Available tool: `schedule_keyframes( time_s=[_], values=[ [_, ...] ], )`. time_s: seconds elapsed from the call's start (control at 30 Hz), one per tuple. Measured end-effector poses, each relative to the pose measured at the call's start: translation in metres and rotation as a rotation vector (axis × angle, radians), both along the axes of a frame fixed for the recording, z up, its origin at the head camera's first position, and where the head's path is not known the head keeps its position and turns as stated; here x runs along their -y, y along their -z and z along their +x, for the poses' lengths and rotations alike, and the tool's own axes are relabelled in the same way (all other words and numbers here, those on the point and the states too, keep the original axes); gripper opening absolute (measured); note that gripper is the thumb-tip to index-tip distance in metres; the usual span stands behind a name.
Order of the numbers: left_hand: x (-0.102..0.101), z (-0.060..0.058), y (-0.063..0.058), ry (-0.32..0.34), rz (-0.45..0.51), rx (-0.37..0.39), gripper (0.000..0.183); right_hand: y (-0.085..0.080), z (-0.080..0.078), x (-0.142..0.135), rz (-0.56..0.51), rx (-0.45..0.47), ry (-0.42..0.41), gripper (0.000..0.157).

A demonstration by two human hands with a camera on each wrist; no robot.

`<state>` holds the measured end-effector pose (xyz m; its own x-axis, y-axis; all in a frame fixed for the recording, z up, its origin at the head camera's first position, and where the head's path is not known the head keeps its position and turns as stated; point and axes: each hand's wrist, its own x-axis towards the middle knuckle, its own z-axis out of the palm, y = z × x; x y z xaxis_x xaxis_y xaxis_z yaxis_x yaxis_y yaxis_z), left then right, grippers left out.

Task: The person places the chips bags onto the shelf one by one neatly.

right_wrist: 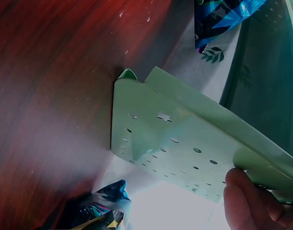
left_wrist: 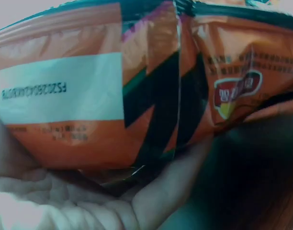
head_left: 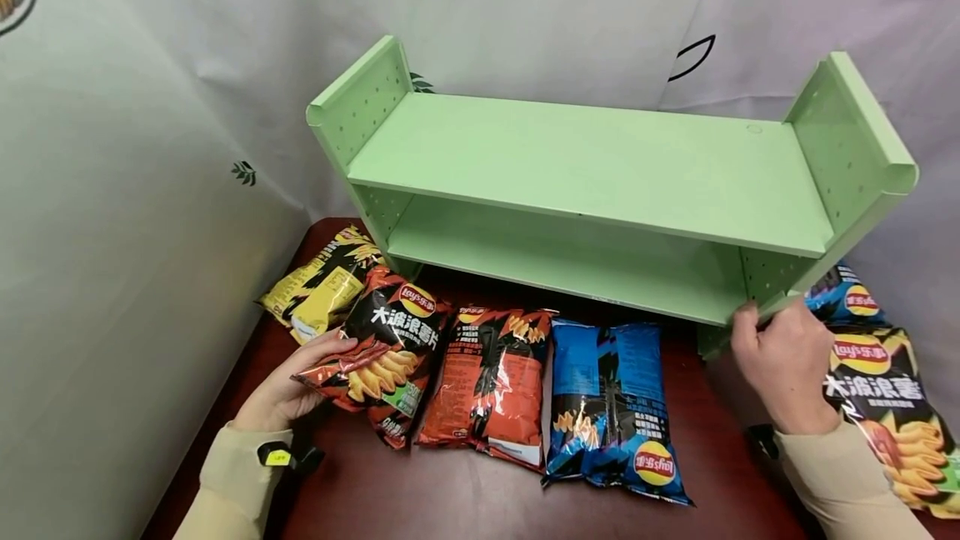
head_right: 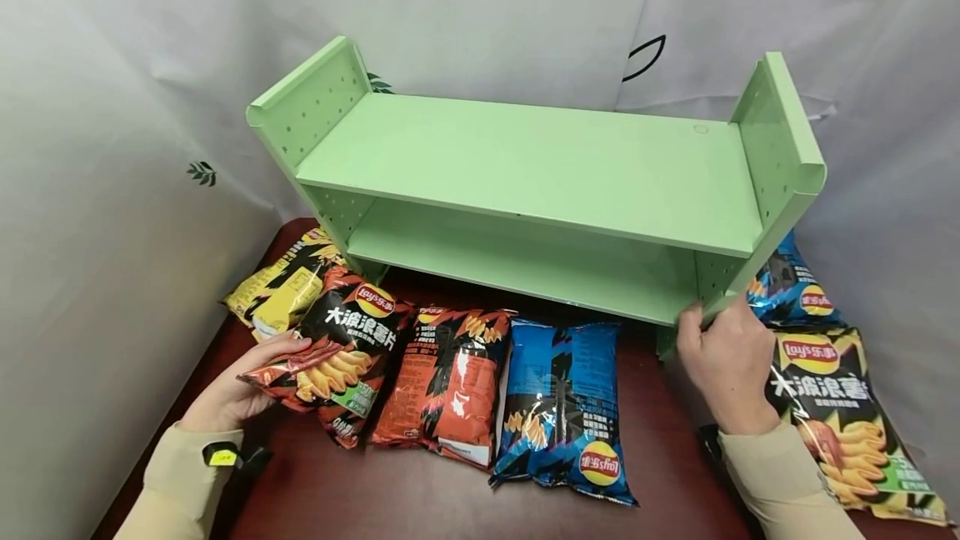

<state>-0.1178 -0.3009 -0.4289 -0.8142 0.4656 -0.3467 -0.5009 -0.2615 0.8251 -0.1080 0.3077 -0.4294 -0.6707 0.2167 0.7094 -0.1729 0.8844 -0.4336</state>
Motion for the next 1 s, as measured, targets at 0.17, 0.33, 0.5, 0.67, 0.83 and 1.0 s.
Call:
schedule_keyframes(
  time_s=[0.17, 0.33, 0.5, 0.67, 0.83, 1.0],
  values=[
    [-0.005, -0.009, 0.001, 0.074, -0.015, 0.036, 0.029, 0.0, -0.001, -0.001, 0.006, -0.016, -0.003, 0.026],
    [-0.004, -0.01, -0.003, 0.014, -0.273, 0.048, 0.071, -0.001, -0.001, -0.001, 0.018, -0.03, -0.002, 0.025],
    [-0.001, -0.011, -0.014, 0.084, -0.524, -0.118, 0.075, -0.001, -0.001, 0.0, 0.018, -0.033, -0.002, 0.025],
    [0.0, -0.009, -0.026, 0.111, -0.623, -0.304, 0.067, -0.001, -0.001, 0.0, 0.013, -0.021, 0.001, 0.024],
    [0.001, 0.0, -0.031, 0.167, -0.722, -0.456, 0.066, -0.001, 0.0, 0.0, 0.008, -0.012, 0.0, 0.024],
    [0.001, 0.007, -0.034, 0.189, -0.841, -0.604, 0.067, 0.0, 0.0, 0.0, 0.008, -0.011, 0.002, 0.024]
  ],
)
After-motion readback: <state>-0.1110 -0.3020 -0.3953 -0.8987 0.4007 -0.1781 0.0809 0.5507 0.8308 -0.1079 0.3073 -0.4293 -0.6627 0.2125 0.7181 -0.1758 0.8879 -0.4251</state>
